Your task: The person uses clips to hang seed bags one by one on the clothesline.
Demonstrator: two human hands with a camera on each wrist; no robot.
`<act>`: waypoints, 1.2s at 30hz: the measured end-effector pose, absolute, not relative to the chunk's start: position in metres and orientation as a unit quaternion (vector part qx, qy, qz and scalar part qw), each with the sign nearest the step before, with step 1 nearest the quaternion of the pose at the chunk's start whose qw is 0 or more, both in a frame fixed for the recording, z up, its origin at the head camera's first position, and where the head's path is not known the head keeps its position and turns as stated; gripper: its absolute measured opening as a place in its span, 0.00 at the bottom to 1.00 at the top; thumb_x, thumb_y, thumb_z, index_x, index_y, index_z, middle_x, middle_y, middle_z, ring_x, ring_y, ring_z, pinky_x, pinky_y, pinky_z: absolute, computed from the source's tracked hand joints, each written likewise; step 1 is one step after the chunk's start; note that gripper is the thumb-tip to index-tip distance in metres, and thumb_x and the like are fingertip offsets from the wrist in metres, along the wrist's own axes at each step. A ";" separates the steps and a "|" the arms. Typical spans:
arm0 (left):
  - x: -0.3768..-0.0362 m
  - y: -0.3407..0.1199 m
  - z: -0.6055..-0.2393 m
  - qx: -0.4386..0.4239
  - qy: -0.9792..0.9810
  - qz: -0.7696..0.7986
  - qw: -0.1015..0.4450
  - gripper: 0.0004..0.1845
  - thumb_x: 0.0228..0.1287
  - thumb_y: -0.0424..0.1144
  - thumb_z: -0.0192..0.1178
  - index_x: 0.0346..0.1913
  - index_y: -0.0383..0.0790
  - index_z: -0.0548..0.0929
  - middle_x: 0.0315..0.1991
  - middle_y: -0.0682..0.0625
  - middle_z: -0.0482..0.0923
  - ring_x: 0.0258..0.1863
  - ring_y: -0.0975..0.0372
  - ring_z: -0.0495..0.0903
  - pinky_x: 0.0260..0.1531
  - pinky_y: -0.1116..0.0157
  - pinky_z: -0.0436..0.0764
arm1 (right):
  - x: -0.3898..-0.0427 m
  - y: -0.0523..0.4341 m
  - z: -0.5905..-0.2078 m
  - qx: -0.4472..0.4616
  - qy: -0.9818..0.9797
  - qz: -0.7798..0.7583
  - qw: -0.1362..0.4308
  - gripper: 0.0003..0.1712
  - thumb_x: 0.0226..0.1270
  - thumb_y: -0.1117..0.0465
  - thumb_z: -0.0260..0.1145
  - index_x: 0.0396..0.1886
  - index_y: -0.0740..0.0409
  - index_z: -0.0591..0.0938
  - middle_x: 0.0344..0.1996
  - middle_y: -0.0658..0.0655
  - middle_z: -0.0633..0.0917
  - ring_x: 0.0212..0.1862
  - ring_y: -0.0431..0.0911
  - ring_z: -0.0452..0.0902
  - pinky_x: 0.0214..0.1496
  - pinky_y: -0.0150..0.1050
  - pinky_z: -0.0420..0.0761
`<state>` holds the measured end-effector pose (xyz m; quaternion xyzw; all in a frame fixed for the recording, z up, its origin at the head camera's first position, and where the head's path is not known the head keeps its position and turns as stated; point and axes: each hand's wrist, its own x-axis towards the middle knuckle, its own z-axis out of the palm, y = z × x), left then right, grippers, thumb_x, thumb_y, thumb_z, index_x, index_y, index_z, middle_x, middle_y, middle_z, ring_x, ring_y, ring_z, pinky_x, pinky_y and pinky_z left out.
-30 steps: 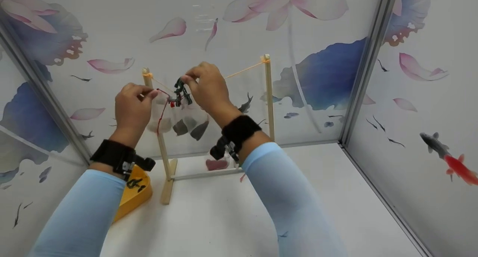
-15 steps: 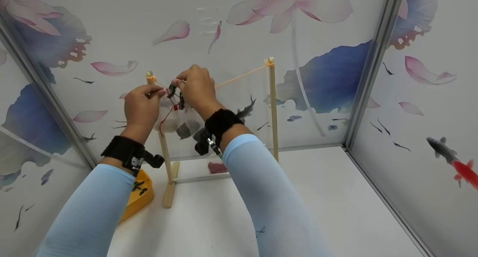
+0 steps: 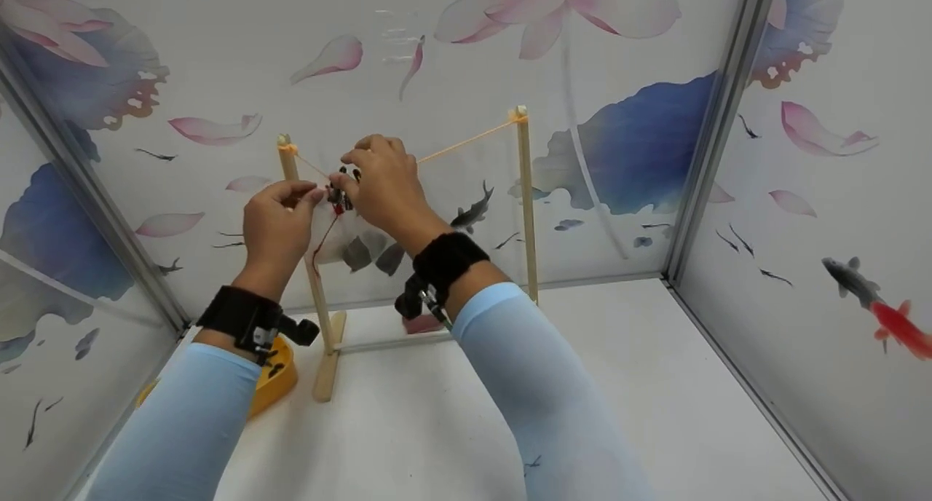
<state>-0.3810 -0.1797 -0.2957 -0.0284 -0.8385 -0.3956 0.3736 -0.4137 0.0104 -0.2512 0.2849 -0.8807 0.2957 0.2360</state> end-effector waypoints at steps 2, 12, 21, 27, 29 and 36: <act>-0.378 -0.179 -0.302 -0.028 -0.838 -0.398 0.372 0.14 0.83 0.46 0.71 0.59 0.41 0.94 0.51 0.46 0.93 0.50 0.53 0.90 0.50 0.52 0.87 | -0.410 0.020 -0.257 0.303 -0.864 0.309 0.258 0.25 0.89 0.45 0.67 0.70 0.55 0.89 0.75 0.58 0.81 0.80 0.57 0.72 0.83 0.55 0.75; -0.362 -0.191 -0.346 -0.028 -0.807 -0.429 0.404 0.12 0.84 0.43 0.69 0.54 0.36 0.94 0.47 0.42 0.87 0.52 0.50 0.85 0.57 0.52 0.84 | -0.404 0.087 -0.301 0.308 -0.808 0.360 0.351 0.19 0.90 0.52 0.67 0.64 0.59 0.91 0.66 0.59 0.88 0.73 0.57 0.80 0.78 0.54 0.80; -0.352 -0.226 -0.400 0.036 -0.805 -0.459 0.374 0.14 0.86 0.44 0.66 0.54 0.35 0.92 0.50 0.41 0.86 0.56 0.47 0.83 0.63 0.50 0.82 | -0.371 0.125 -0.372 0.301 -0.765 0.375 0.428 0.14 0.85 0.59 0.71 0.61 0.61 0.91 0.59 0.61 0.92 0.64 0.57 0.88 0.68 0.57 0.87; -0.352 -0.285 -0.435 0.137 -0.843 -0.453 0.256 0.21 0.90 0.49 0.58 0.65 0.35 0.88 0.61 0.38 0.84 0.63 0.46 0.81 0.70 0.47 0.81 | -0.357 0.137 -0.435 0.297 -0.782 0.356 0.415 0.16 0.80 0.63 0.74 0.62 0.58 0.92 0.57 0.58 0.95 0.62 0.55 0.92 0.67 0.57 0.89; -0.352 -0.305 -0.447 0.153 -0.869 -0.426 0.200 0.23 0.91 0.48 0.56 0.69 0.33 0.85 0.66 0.34 0.82 0.65 0.43 0.80 0.70 0.45 0.82 | -0.355 0.137 -0.450 0.299 -0.799 0.347 0.390 0.17 0.80 0.62 0.74 0.64 0.57 0.92 0.59 0.57 0.95 0.64 0.55 0.92 0.68 0.56 0.89; -0.343 -0.345 -0.486 0.129 -0.931 -0.341 0.029 0.31 0.86 0.39 0.55 0.80 0.20 0.70 0.75 0.20 0.74 0.65 0.36 0.81 0.70 0.39 0.82 | -0.332 0.105 -0.475 0.380 -0.840 0.302 0.242 0.23 0.88 0.52 0.68 0.75 0.50 0.86 0.77 0.53 0.85 0.81 0.55 0.78 0.79 0.62 0.81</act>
